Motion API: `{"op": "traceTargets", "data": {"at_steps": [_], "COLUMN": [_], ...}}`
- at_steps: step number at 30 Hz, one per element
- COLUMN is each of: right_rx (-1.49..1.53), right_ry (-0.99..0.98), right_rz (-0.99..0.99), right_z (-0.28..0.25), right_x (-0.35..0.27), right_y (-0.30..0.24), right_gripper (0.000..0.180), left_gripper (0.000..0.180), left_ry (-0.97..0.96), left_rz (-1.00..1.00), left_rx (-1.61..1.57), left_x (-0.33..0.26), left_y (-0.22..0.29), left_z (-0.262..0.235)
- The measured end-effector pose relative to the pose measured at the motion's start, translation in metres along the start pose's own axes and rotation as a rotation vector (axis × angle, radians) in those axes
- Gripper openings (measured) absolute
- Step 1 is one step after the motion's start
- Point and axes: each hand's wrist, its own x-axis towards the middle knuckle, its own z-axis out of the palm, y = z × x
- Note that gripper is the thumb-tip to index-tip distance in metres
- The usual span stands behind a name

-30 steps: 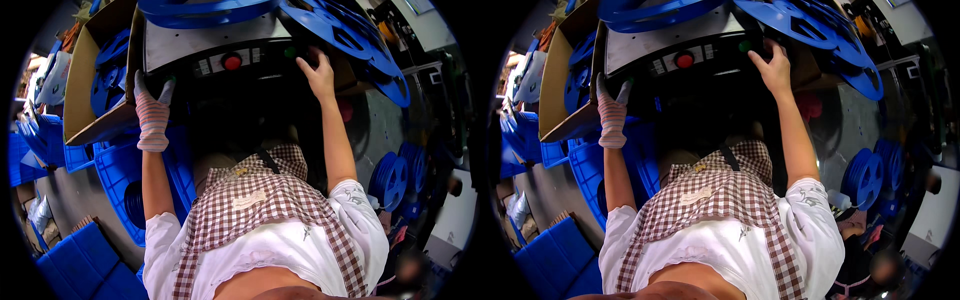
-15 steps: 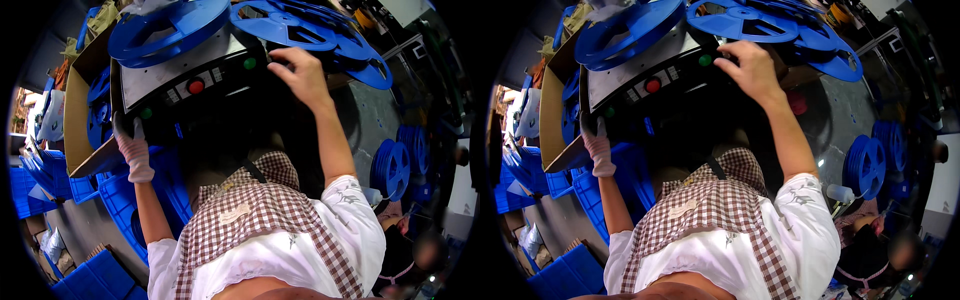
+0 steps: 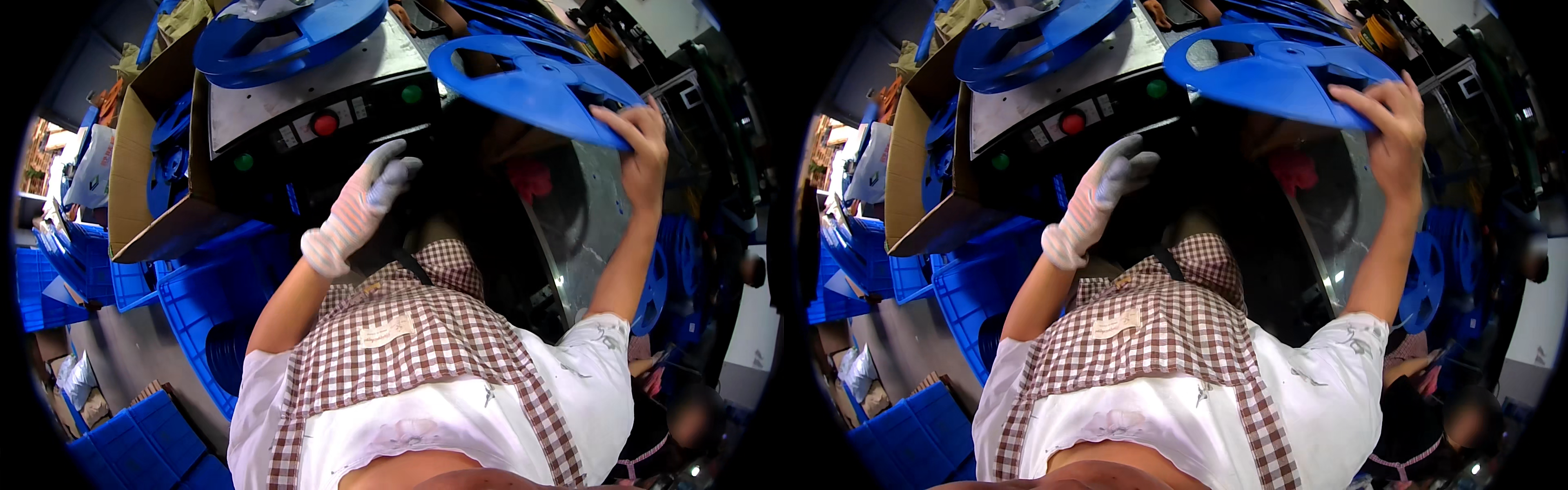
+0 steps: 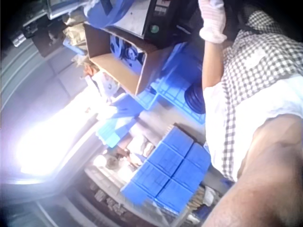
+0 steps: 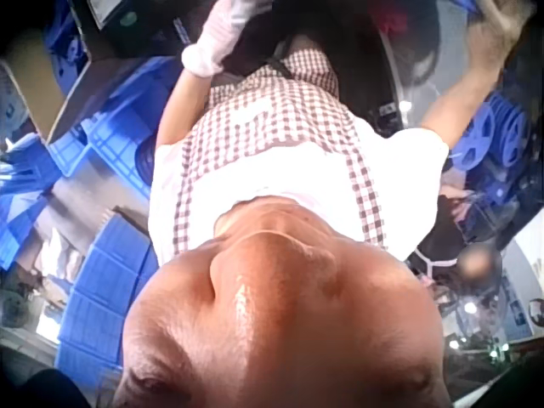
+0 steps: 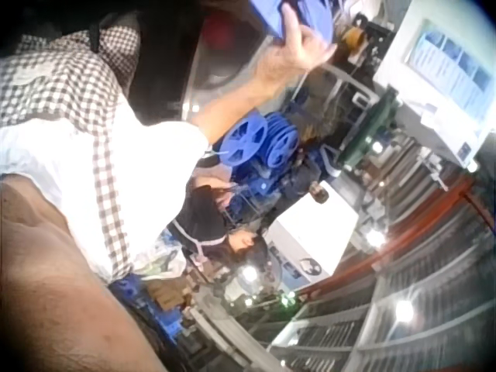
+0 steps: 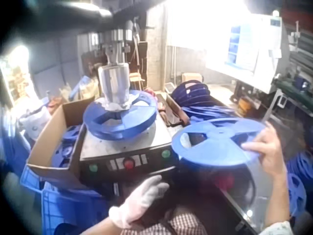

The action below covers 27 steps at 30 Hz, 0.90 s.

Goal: The person repeatedly picks up blue plastic reels, places them on a machine, and removes them to place into a blue bin. The person also uses a small tool to trim edges from the reels.

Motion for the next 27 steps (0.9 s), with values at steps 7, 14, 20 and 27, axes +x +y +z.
{"op": "traceTargets", "data": {"at_steps": [7, 14, 20, 27], "right_rx": [0.186, 0.334, 2.47, 2.919], "right_ry": [-0.007, -0.171, 0.04, 0.174], "right_rz": [-0.022, 0.349, 0.82, 0.769], "right_z": [-0.023, -0.025, 0.058, 0.071], "right_x": [-0.063, -0.104, -0.108, -0.09], "right_y": [-0.073, -0.062, -0.126, -0.155], "right_gripper": [0.029, 0.051, 0.073, 0.085], "left_gripper": [0.082, 0.035, 0.043, 0.041], "left_ry": [-0.082, 0.104, -0.11, -0.358], "left_rz": [-0.148, 0.182, 0.79, 1.139], "left_rx": [-0.867, -0.571, 0.345, 1.144], "left_x": [0.022, -0.022, -0.016, -0.019], "left_y": [0.013, 0.043, 0.026, 0.024], "left_z": [-0.004, 0.015, 0.044, 0.021]}}
